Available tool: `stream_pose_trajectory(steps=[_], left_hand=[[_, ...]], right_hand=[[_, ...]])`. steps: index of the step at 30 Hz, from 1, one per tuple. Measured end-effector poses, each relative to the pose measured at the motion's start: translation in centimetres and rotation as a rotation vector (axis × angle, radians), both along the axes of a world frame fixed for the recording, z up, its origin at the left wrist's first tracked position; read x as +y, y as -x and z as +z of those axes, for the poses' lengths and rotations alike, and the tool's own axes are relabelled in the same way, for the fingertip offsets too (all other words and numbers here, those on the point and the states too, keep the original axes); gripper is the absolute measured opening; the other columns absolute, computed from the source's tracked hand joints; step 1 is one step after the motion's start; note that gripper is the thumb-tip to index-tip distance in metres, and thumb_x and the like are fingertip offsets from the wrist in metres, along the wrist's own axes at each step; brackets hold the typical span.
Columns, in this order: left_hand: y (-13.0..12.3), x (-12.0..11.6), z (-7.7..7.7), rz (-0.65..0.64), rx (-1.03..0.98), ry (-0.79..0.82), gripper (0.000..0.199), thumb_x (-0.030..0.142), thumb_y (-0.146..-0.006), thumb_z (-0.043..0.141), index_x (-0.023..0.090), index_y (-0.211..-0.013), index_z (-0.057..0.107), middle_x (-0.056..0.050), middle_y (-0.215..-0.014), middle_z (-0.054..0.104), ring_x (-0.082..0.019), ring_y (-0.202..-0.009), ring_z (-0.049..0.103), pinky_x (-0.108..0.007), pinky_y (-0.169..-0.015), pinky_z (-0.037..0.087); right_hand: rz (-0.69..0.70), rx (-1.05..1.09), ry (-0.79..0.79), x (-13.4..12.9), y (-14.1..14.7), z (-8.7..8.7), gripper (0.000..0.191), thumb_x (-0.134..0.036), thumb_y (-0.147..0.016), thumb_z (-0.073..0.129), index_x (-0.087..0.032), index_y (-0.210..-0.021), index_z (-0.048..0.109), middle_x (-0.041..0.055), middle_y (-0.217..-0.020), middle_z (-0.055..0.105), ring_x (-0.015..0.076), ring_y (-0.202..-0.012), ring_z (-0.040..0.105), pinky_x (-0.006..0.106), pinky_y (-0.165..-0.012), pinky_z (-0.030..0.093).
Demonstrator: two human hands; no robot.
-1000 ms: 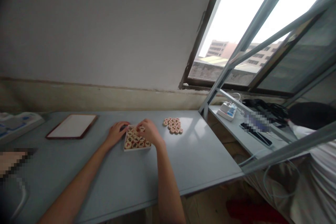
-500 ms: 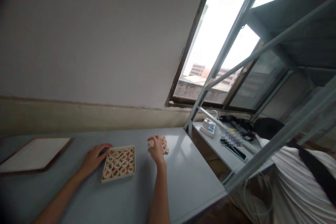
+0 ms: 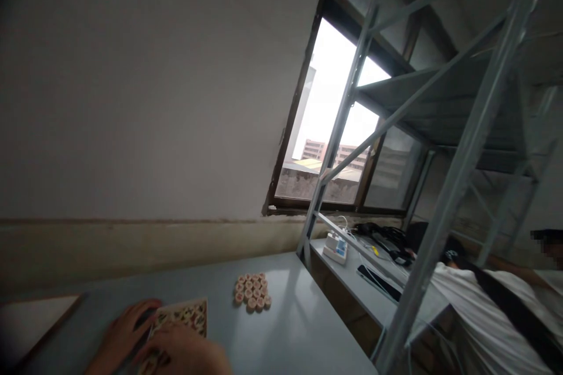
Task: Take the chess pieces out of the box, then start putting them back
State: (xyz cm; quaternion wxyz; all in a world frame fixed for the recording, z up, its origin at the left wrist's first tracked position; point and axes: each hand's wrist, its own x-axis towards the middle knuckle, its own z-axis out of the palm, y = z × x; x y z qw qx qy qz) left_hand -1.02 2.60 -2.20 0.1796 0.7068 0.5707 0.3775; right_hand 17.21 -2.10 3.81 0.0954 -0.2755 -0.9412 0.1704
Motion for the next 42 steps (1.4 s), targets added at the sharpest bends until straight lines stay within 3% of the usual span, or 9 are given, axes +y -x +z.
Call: stream_pose_trajectory(steps=[7,13,17,21,25,27,29,33,42], left_hand=[[-0.1,-0.2,0.4,0.022,0.039,0.005,0.034,0.042,-0.075,0.039,0.025,-0.094,0.062,-0.002,-0.108,0.060,-0.021,-0.105,0.050,-0.038,-0.095,0.034],[0.0,-0.1,0.3,0.001,0.022,-0.011,0.033,0.041,-0.076,0.040,0.024,-0.093,0.061,-0.002,-0.106,0.061,-0.020,-0.104,0.050,-0.036,-0.094,0.035],[-0.2,-0.5,0.7,0.002,0.020,-0.022,0.033,0.041,-0.077,0.039,0.023,-0.093,0.061,-0.002,-0.105,0.061,-0.019,-0.102,0.051,-0.035,-0.094,0.035],[-0.3,-0.8,1.0,-0.013,0.047,-0.017,0.033,0.043,-0.077,0.039,0.025,-0.094,0.061,-0.001,-0.105,0.061,-0.019,-0.102,0.051,-0.034,-0.093,0.036],[-0.3,-0.9,1.3,0.001,0.104,0.015,0.035,0.041,-0.078,0.036,0.027,-0.099,0.060,-0.001,-0.110,0.059,-0.020,-0.107,0.048,-0.038,-0.095,0.033],[-0.4,-1.1,1.5,-0.006,0.127,0.022,0.036,0.040,-0.079,0.036,0.026,-0.102,0.059,-0.001,-0.113,0.058,-0.021,-0.109,0.046,-0.039,-0.095,0.031],[-0.5,-1.3,1.7,-0.031,0.139,0.029,0.036,0.041,-0.079,0.036,0.025,-0.103,0.058,-0.002,-0.114,0.057,-0.021,-0.110,0.045,-0.040,-0.095,0.031],[-0.7,-1.5,2.1,-0.058,0.126,0.050,0.036,0.040,-0.079,0.036,0.025,-0.103,0.058,-0.002,-0.115,0.056,-0.021,-0.111,0.044,-0.039,-0.096,0.030],[0.2,0.1,0.9,-0.104,-0.072,0.006,0.030,0.033,-0.073,0.042,0.022,-0.091,0.063,-0.005,-0.106,0.059,-0.021,-0.104,0.050,-0.035,-0.095,0.035]], right_hand=[[-0.003,0.007,0.027,-0.6,-1.0,1.7,0.032,-0.015,-0.076,0.054,-0.025,-0.106,0.059,-0.0024,-0.096,0.064,0.0088,-0.088,0.057,0.014,-0.080,0.038],[-0.135,-0.119,-0.195,-1.9,-0.1,3.7,0.024,-0.033,-0.075,0.060,-0.029,-0.099,0.062,-0.0025,-0.101,0.063,0.0144,-0.094,0.056,0.021,-0.081,0.040],[-0.138,-0.066,-0.246,-2.3,0.2,4.2,0.021,-0.031,-0.075,0.061,-0.027,-0.095,0.062,-0.0025,-0.096,0.064,0.0128,-0.090,0.057,0.019,-0.079,0.038],[-0.363,0.053,-0.256,-2.4,-1.6,4.3,0.021,-0.030,-0.073,0.063,-0.027,-0.094,0.062,-0.0033,-0.093,0.065,0.0140,-0.088,0.056,0.022,-0.081,0.035],[-0.754,0.228,-0.426,-2.2,-5.4,3.0,0.011,-0.023,-0.079,0.055,-0.025,-0.089,0.060,-0.0015,-0.091,0.063,0.0155,-0.088,0.054,0.027,-0.082,0.034],[-0.939,0.324,-0.579,-2.0,-7.4,1.5,0.017,-0.019,-0.084,0.045,-0.023,-0.094,0.058,0.0019,-0.095,0.061,0.0166,-0.091,0.053,0.030,-0.084,0.033],[-1.028,0.354,-0.704,-1.6,-9.1,0.0,0.020,-0.020,-0.086,0.040,-0.021,-0.099,0.055,0.0046,-0.100,0.060,0.0180,-0.095,0.052,0.032,-0.085,0.033],[-1.105,0.320,-0.780,-1.2,-10.4,-1.4,0.023,-0.024,-0.087,0.038,-0.020,-0.104,0.053,0.0060,-0.105,0.058,0.0189,-0.100,0.050,0.032,-0.083,0.033],[-1.084,0.241,-0.641,-1.4,-9.6,-0.8,0.021,-0.015,-0.080,0.046,-0.026,-0.091,0.059,0.0010,-0.096,0.061,0.0186,-0.093,0.051,0.033,-0.083,0.029]])
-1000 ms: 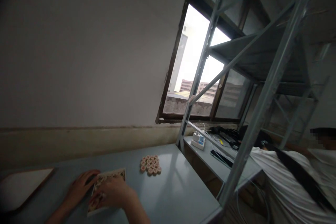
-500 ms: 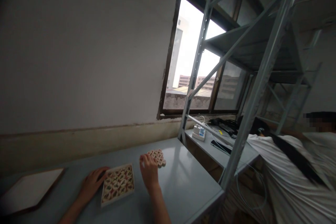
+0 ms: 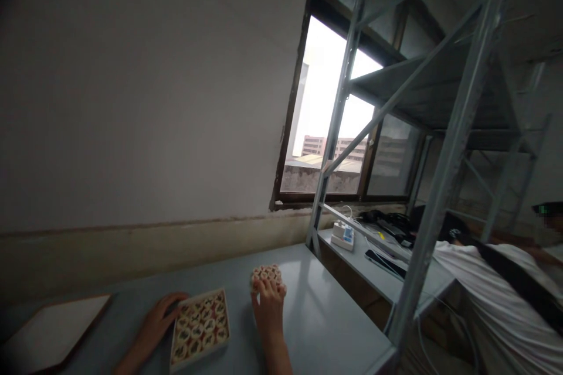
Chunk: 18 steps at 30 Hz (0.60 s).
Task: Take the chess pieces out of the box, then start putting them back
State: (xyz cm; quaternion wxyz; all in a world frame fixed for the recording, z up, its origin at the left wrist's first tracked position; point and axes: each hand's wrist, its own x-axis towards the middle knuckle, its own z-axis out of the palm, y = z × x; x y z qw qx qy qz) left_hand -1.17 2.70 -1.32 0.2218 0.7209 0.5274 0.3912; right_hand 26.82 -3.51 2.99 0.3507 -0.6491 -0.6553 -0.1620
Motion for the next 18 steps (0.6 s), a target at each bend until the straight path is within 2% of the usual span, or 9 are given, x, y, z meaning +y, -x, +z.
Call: stream_pose_trajectory(steps=[5,8,13,15,18], left_hand=[[0.0,-0.6,1.2,0.143,-0.019,-0.159,0.026,0.023,-0.066,0.045,0.020,-0.083,0.064,-0.006,-0.109,0.052,-0.022,-0.107,0.047,-0.037,-0.097,0.034],[0.2,-0.7,1.2,0.204,-0.013,-0.163,0.025,0.025,-0.067,0.047,0.020,-0.083,0.064,-0.007,-0.107,0.052,-0.023,-0.104,0.049,-0.038,-0.096,0.036],[1.0,0.1,0.1,0.039,-0.117,-0.006,0.034,0.042,-0.072,0.046,0.018,-0.086,0.064,-0.007,-0.093,0.063,-0.021,-0.091,0.057,-0.032,-0.085,0.045],[1.1,0.5,-0.3,0.033,-0.137,0.015,0.035,0.045,-0.072,0.046,0.019,-0.086,0.064,-0.006,-0.092,0.065,-0.020,-0.088,0.058,-0.030,-0.083,0.046],[1.0,0.8,-0.7,0.035,-0.146,0.014,0.035,0.046,-0.072,0.045,0.019,-0.084,0.064,-0.006,-0.092,0.065,-0.020,-0.088,0.058,-0.028,-0.082,0.046]], right_hand=[[0.000,0.039,0.090,-0.1,-0.6,-0.3,0.021,-0.012,-0.078,0.046,-0.025,-0.086,0.060,0.0014,-0.094,0.062,0.0183,-0.094,0.051,0.032,-0.086,0.027],[-0.009,0.011,0.111,-0.1,-0.7,-0.4,0.021,-0.013,-0.079,0.046,-0.026,-0.087,0.061,0.0018,-0.095,0.062,0.0190,-0.096,0.050,0.033,-0.087,0.026],[-0.094,-0.081,0.083,0.0,-0.8,-0.4,0.025,-0.016,-0.081,0.046,-0.026,-0.101,0.058,0.0060,-0.100,0.061,0.0215,-0.099,0.051,0.034,-0.081,0.031],[-0.127,-0.084,0.058,0.1,-1.0,-0.5,0.024,-0.018,-0.082,0.046,-0.026,-0.102,0.057,0.0061,-0.101,0.061,0.0214,-0.099,0.051,0.033,-0.078,0.032],[-0.121,-0.085,0.053,0.2,-1.2,-0.8,0.019,-0.019,-0.083,0.045,-0.026,-0.093,0.059,0.0047,-0.097,0.062,0.0206,-0.097,0.051,0.033,-0.078,0.032]])
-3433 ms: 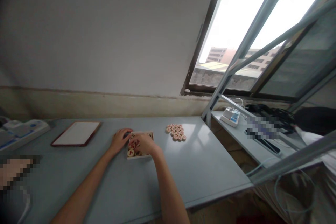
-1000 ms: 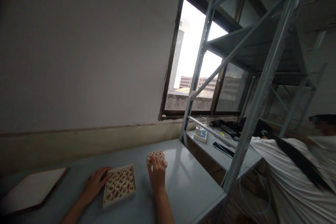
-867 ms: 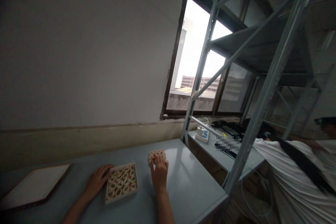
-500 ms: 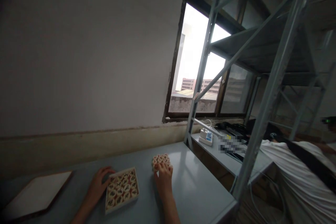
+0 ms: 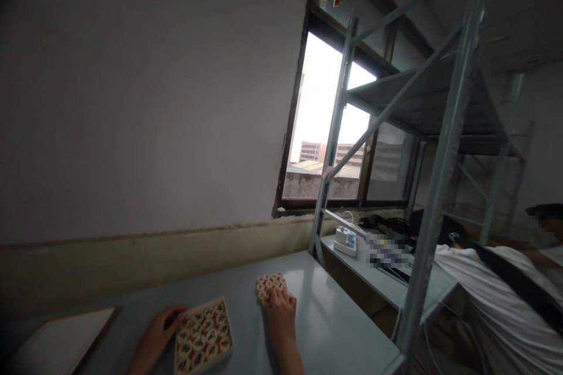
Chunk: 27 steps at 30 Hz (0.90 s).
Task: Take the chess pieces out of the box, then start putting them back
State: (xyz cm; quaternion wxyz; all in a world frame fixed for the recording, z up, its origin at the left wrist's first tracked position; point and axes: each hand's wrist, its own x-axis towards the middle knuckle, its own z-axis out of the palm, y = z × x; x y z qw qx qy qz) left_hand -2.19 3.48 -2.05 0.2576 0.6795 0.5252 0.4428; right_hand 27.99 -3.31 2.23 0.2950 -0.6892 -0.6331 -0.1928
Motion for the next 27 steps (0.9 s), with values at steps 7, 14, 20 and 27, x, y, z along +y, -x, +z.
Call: stream_pose_trajectory(steps=[7,14,20,27], left_hand=[[0.1,0.0,0.0,-0.008,0.006,0.051,0.033,0.041,-0.073,0.044,0.019,-0.090,0.063,-0.005,-0.096,0.065,-0.019,-0.091,0.058,-0.027,-0.084,0.044],[-0.3,-0.7,1.5,0.008,0.097,0.085,0.030,0.035,-0.076,0.041,0.019,-0.091,0.062,-0.004,-0.097,0.065,-0.019,-0.091,0.057,-0.028,-0.083,0.043],[-1.1,-0.6,1.1,0.045,0.180,0.085,0.029,0.029,-0.077,0.039,0.022,-0.094,0.061,-0.002,-0.101,0.064,-0.019,-0.095,0.057,-0.030,-0.083,0.041],[-0.5,1.3,-1.0,0.042,0.143,0.096,0.026,0.032,-0.073,0.045,0.025,-0.090,0.063,-0.001,-0.101,0.064,-0.019,-0.098,0.056,-0.027,-0.084,0.042]], right_hand=[[0.021,0.050,0.018,-0.7,0.4,0.5,0.023,-0.019,-0.081,0.044,-0.026,-0.097,0.059,0.0034,-0.097,0.062,0.0204,-0.096,0.052,0.033,-0.078,0.030],[0.006,0.011,0.031,-1.6,0.7,0.9,0.025,-0.015,-0.078,0.046,-0.025,-0.097,0.059,0.0016,-0.101,0.061,0.0175,-0.099,0.050,0.030,-0.080,0.028],[0.012,-0.036,0.018,-1.3,0.4,0.5,0.026,-0.017,-0.079,0.044,-0.027,-0.097,0.060,0.0018,-0.100,0.061,0.0189,-0.096,0.051,0.032,-0.081,0.028],[0.118,-0.087,0.031,0.9,-0.7,-2.1,0.025,-0.016,-0.076,0.046,-0.031,-0.080,0.065,0.0014,-0.090,0.065,0.0195,-0.093,0.054,0.033,-0.085,0.028]])
